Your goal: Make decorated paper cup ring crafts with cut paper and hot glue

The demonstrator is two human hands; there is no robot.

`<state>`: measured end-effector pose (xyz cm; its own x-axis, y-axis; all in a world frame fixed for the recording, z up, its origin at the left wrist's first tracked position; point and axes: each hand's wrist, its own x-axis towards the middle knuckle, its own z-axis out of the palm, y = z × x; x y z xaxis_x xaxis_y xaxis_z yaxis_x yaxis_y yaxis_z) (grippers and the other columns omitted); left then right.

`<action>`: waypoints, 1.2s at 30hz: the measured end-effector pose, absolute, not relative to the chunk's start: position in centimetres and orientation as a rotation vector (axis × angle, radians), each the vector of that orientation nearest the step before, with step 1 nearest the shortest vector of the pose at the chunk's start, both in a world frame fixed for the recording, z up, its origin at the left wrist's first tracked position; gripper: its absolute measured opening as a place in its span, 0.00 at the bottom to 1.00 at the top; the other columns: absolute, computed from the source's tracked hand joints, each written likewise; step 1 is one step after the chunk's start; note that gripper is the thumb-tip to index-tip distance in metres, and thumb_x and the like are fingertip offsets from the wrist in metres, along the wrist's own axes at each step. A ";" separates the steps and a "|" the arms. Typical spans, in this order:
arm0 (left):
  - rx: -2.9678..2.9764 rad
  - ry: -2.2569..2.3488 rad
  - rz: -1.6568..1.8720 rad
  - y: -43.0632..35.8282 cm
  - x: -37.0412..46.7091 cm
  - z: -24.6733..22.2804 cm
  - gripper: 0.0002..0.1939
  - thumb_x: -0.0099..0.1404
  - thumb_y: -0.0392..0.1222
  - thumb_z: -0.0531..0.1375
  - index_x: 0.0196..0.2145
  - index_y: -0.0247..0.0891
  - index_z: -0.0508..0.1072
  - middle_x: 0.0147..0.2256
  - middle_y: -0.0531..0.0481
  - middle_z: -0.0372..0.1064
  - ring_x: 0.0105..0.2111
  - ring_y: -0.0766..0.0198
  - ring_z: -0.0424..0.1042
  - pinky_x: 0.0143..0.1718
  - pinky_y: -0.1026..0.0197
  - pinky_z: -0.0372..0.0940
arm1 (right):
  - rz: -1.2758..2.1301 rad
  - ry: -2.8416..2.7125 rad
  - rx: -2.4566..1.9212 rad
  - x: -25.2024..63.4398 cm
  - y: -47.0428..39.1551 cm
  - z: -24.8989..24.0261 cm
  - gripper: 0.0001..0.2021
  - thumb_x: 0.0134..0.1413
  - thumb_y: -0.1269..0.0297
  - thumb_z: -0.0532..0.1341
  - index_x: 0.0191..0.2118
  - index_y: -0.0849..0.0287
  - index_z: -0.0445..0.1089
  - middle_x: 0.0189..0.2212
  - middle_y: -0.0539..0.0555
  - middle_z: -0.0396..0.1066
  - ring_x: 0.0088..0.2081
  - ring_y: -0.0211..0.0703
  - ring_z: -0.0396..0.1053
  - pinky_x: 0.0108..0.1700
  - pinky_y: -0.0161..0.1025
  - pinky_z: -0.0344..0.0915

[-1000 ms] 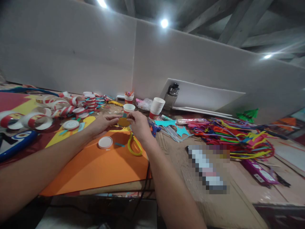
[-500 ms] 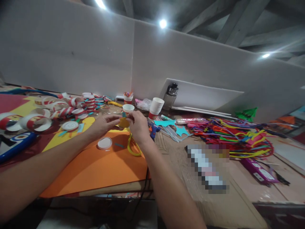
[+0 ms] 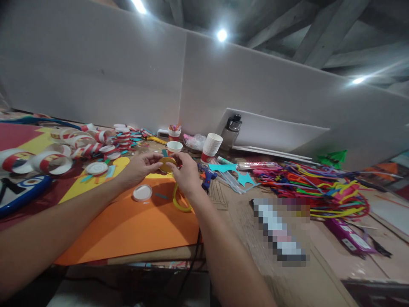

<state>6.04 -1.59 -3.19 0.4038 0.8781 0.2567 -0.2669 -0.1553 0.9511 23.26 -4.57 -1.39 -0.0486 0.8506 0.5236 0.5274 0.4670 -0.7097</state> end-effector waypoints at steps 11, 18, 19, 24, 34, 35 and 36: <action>1.386 0.781 1.082 -2.8 6.4 -2.2 0.20 0.51 0.47 0.69 0.38 0.32 0.75 0.33 0.47 0.76 0.31 0.62 0.75 0.32 0.57 0.75 | 0.776 -1.558 -1.209 23.4 -3.8 -2.4 0.10 0.46 0.58 0.63 0.31 0.60 0.72 0.27 0.50 0.71 0.29 0.38 0.66 0.32 0.35 0.62; 1.400 0.819 1.013 -2.9 6.3 -2.0 0.19 0.49 0.49 0.70 0.33 0.32 0.75 0.32 0.48 0.74 0.31 0.63 0.73 0.28 0.61 0.73 | 0.905 -1.497 -1.172 23.2 -3.5 -2.8 0.14 0.44 0.54 0.65 0.30 0.61 0.72 0.26 0.49 0.69 0.28 0.37 0.64 0.33 0.36 0.61; 1.406 0.832 1.021 -2.8 6.3 -2.0 0.18 0.49 0.49 0.70 0.32 0.32 0.75 0.30 0.48 0.73 0.30 0.64 0.72 0.27 0.62 0.73 | 0.909 -1.495 -1.178 23.2 -3.5 -2.8 0.14 0.44 0.53 0.65 0.30 0.60 0.71 0.25 0.49 0.69 0.27 0.37 0.63 0.32 0.36 0.61; 1.403 0.893 1.070 -2.4 6.0 -2.4 0.19 0.48 0.50 0.70 0.29 0.32 0.74 0.26 0.51 0.70 0.27 0.66 0.69 0.24 0.64 0.71 | 0.902 -1.499 -1.213 22.9 -3.4 -2.9 0.15 0.46 0.51 0.63 0.31 0.59 0.69 0.27 0.49 0.69 0.28 0.38 0.64 0.31 0.35 0.61; 1.330 0.861 0.989 -2.4 6.0 -2.6 0.19 0.45 0.49 0.71 0.28 0.32 0.73 0.26 0.50 0.70 0.27 0.66 0.70 0.27 0.62 0.72 | 0.755 -1.569 -1.288 22.9 -3.6 -2.8 0.10 0.50 0.57 0.61 0.32 0.59 0.67 0.28 0.49 0.68 0.30 0.38 0.63 0.34 0.36 0.60; 1.314 0.877 1.003 -2.2 5.8 -2.6 0.19 0.44 0.49 0.72 0.27 0.32 0.72 0.26 0.50 0.70 0.26 0.67 0.70 0.27 0.63 0.71 | 0.724 -1.578 -1.296 22.9 -3.7 -2.7 0.10 0.50 0.57 0.62 0.34 0.59 0.67 0.30 0.50 0.69 0.31 0.38 0.64 0.35 0.36 0.61; 1.296 0.896 1.031 -1.8 5.6 -2.8 0.19 0.44 0.48 0.72 0.26 0.32 0.72 0.26 0.50 0.70 0.26 0.67 0.70 0.27 0.64 0.71 | 0.682 -1.591 -1.317 22.8 -3.9 -2.4 0.11 0.50 0.58 0.62 0.36 0.60 0.67 0.32 0.51 0.70 0.33 0.39 0.65 0.35 0.36 0.61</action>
